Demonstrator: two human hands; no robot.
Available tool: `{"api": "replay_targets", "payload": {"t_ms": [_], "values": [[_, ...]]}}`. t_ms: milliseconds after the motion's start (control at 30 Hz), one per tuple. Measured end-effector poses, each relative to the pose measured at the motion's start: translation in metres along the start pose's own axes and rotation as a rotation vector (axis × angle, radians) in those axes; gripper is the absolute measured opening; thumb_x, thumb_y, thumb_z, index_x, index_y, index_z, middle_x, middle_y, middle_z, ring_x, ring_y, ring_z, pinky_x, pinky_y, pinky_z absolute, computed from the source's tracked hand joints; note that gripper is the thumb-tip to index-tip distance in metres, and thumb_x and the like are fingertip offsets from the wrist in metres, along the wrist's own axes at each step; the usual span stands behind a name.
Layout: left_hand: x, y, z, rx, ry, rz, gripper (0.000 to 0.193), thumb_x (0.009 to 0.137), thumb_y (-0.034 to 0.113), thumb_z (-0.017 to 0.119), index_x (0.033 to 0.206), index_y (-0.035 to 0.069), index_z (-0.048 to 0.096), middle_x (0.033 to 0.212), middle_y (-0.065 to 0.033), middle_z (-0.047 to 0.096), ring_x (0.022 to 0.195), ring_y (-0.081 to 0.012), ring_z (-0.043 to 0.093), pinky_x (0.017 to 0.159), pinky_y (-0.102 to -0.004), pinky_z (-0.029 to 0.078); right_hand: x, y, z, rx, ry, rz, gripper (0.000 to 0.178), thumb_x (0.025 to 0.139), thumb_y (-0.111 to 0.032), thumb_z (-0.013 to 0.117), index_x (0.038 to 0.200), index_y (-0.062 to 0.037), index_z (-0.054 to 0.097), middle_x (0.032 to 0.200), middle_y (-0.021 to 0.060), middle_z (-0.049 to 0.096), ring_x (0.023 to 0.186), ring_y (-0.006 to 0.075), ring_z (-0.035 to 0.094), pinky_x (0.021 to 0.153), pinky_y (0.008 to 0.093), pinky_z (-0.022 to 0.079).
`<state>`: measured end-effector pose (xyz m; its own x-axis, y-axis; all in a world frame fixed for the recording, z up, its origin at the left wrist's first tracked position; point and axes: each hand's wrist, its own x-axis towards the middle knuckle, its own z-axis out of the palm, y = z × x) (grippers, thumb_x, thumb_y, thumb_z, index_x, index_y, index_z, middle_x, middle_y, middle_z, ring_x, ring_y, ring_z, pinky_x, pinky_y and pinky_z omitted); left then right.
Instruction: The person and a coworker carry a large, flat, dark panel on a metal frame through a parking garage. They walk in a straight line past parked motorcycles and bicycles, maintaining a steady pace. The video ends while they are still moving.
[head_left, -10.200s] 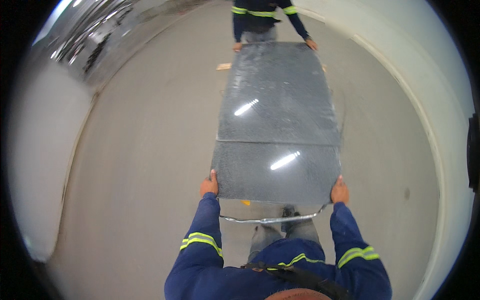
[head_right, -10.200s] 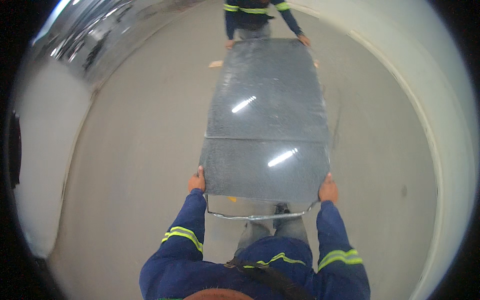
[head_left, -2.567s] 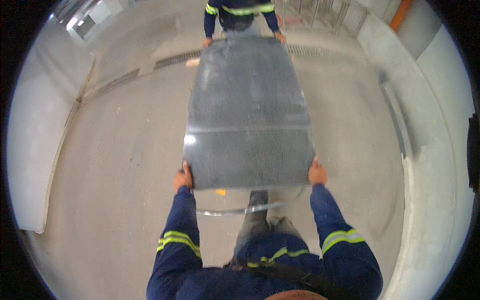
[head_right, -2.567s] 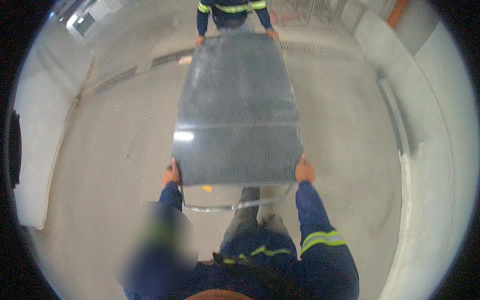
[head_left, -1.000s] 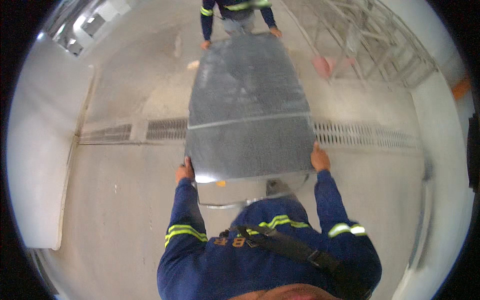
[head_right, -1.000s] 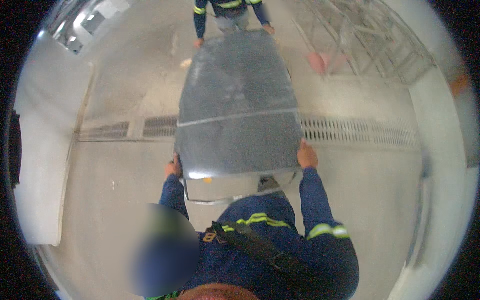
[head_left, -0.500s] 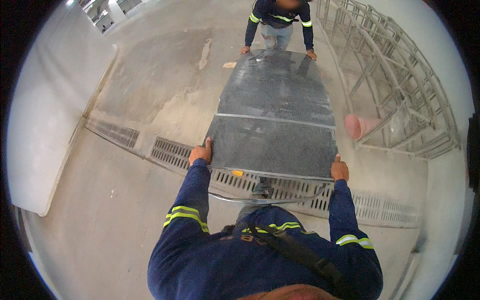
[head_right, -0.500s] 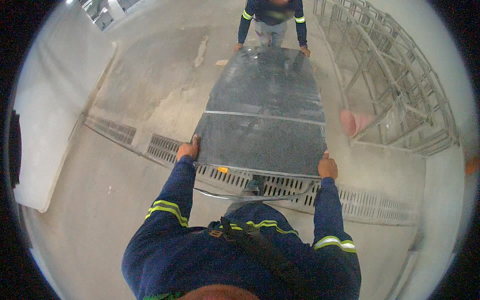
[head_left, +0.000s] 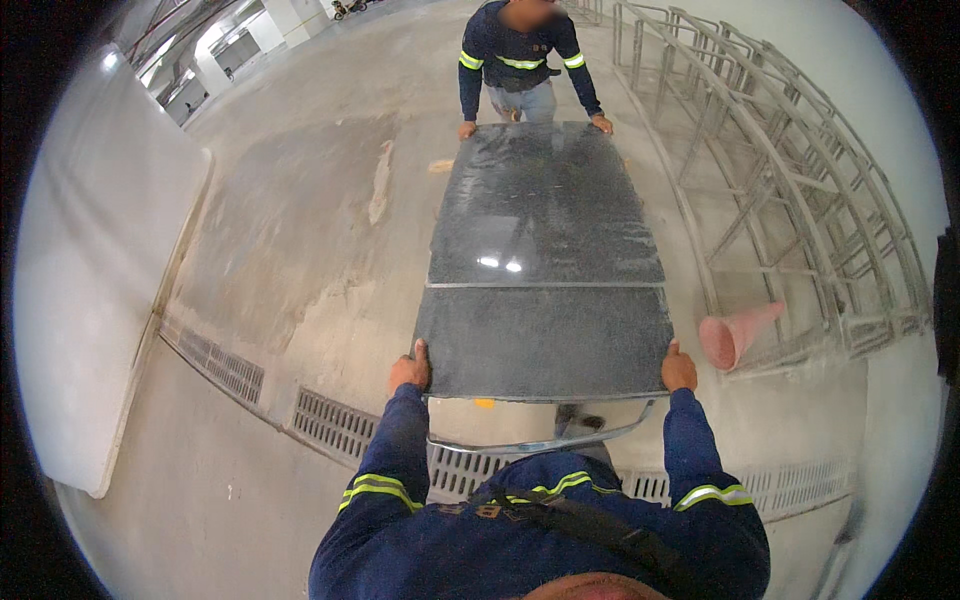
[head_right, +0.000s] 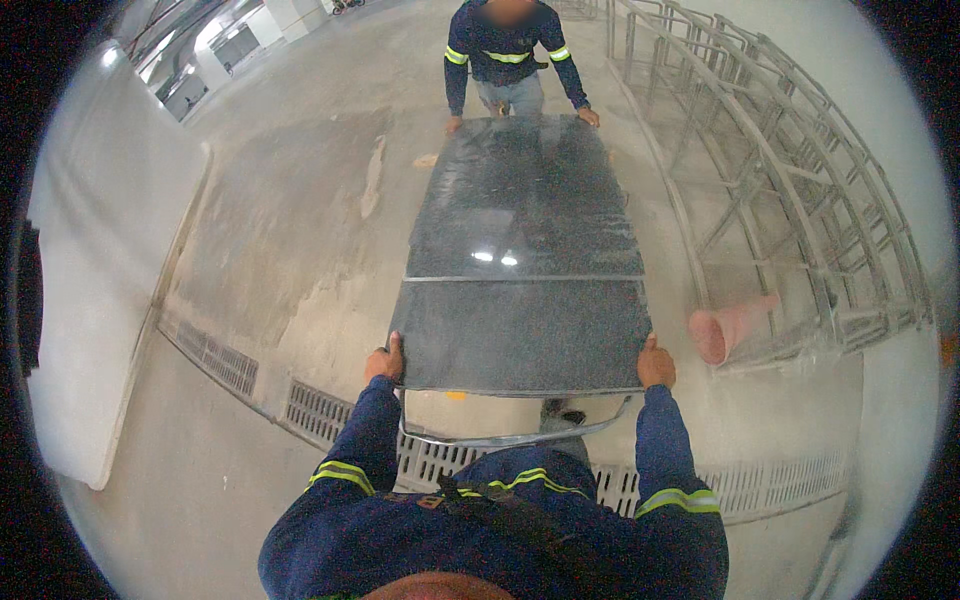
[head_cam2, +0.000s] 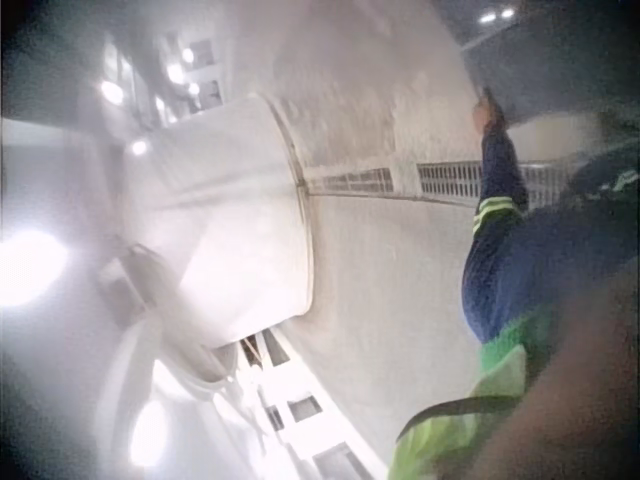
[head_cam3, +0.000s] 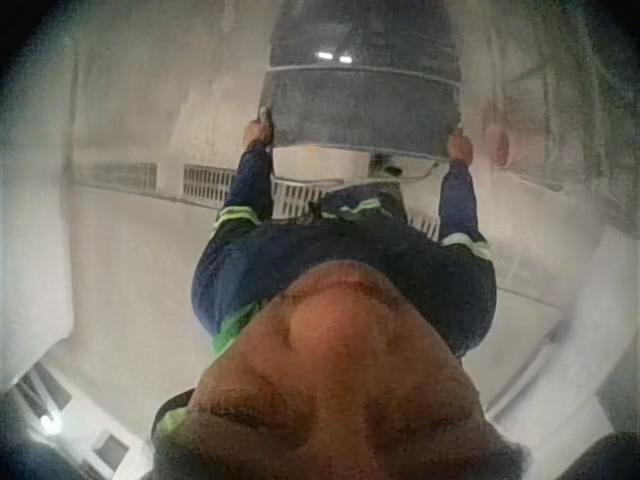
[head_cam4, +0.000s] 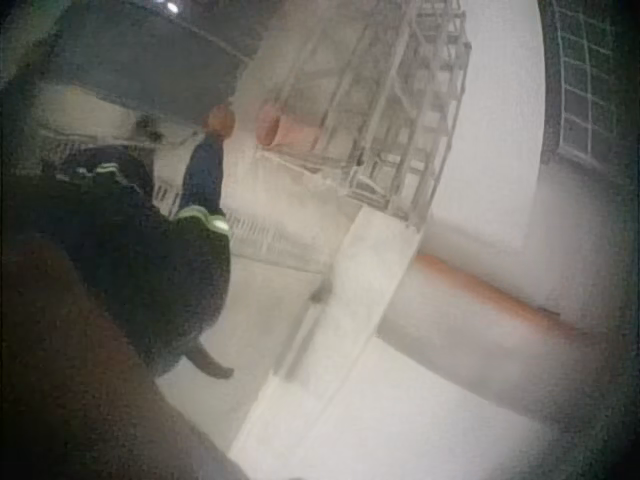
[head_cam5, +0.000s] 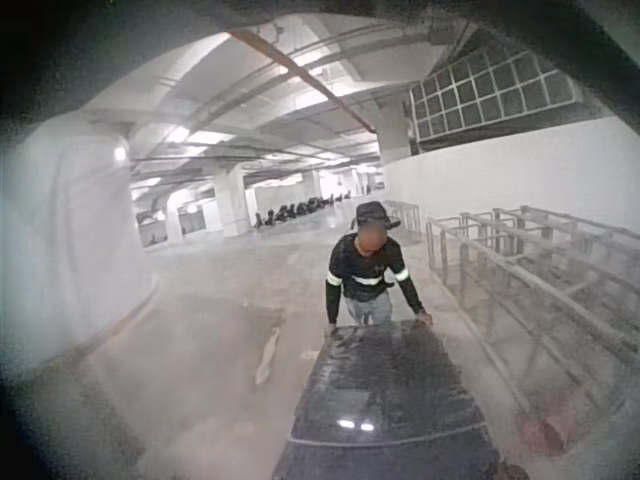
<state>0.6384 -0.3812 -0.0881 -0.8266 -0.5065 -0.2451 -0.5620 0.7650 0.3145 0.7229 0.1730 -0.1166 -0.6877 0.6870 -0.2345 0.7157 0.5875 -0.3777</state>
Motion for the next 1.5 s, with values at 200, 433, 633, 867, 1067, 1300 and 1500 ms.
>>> {"api": "replay_targets", "payload": {"t_ms": [200,433,633,867,1067,1300,1500], "values": [[0.071,0.051,0.002,0.046,-0.108,-0.044,0.092,0.088,0.075,0.026,0.116,-0.005,0.062,0.114,-0.0306,0.061,0.111,-0.0425,0.058,0.097,-0.0478,0.043,0.074,-0.052,0.01,0.042,-0.109,-0.018,0.078,0.1,-0.054,0.016,0.11,0.0081,0.062,0.109,0.0301,0.063,0.105,0.0464,0.058,0.093,0.0528,0.043],[0.135,0.149,-0.024,-0.017,-0.106,-0.116,0.089,0.088,0.073,0.03,0.117,-0.004,0.062,0.117,-0.0296,0.061,0.114,-0.0403,0.058,0.099,-0.0453,0.043,0.146,-0.107,-0.013,0.109,-0.151,0.026,0.076,0.101,-0.054,0.018,0.107,0.0077,0.062,0.111,0.0324,0.061,0.103,0.0487,0.057,0.091,0.0536,0.043],[0.224,0.222,-0.031,-0.007,-0.01,-0.006,0.085,0.09,0.071,0.031,0.11,-0.004,0.065,0.108,-0.0291,0.064,0.106,-0.0408,0.062,0.093,-0.0466,0.047,0.232,-0.177,0.01,0.077,-0.026,-0.102,0.074,0.1,-0.054,0.024,0.101,0.0085,0.063,0.104,0.0315,0.063,0.093,0.05,0.06,0.083,0.0551,0.046],[0.271,0.217,0.016,-0.071,-0.033,0.098,0.085,0.091,0.07,0.029,0.104,-0.005,0.067,0.107,-0.0308,0.064,0.101,-0.0411,0.063,0.09,-0.048,0.048,0.245,-0.168,0.093,0.123,0.151,-0.001,0.084,0.098,-0.061,0.024,0.093,0.012,0.064,0.101,0.0343,0.063,0.09,0.0478,0.06,0.083,0.0542,0.044],[0.33,0.218,0.086,-0.091,0.018,0.151,0.085,0.091,0.07,0.031,0.102,-0.005,0.068,0.105,-0.0302,0.064,0.1,-0.0418,0.063,0.089,-0.0484,0.048,0.303,-0.143,0.187,0.036,0.172,-0.073,0.07,0.1,-0.052,0.03,0.098,0.0086,0.065,0.097,0.031,0.063,0.093,0.0468,0.06,0.083,0.0526,0.045],[0.351,0.19,0.17,-0.091,0.095,0.188,0.083,0.09,0.069,0.033,0.103,-0.005,0.066,0.102,-0.03,0.065,0.1,-0.043,0.063,0.088,-0.0485,0.048,0.341,-0.107,0.278,0.068,0.21,-0.141,0.069,0.101,-0.049,0.028,0.102,0.0086,0.065,0.1,0.0299,0.065,0.095,0.0456,0.06,0.085,0.0522,0.044],[0.373,0.164,0.281,-0.126,0.156,0.206,0.081,0.09,0.069,0.035,0.104,-0.004,0.065,0.104,-0.0317,0.064,0.1,-0.0447,0.062,0.09,-0.0495,0.047,0.358,-0.068,0.355,0.246,0.215,-0.187,0.071,0.101,-0.051,0.026,0.104,0.009,0.063,0.104,0.0306,0.064,0.098,0.0464,0.059,0.087,0.0518,0.044]]}}
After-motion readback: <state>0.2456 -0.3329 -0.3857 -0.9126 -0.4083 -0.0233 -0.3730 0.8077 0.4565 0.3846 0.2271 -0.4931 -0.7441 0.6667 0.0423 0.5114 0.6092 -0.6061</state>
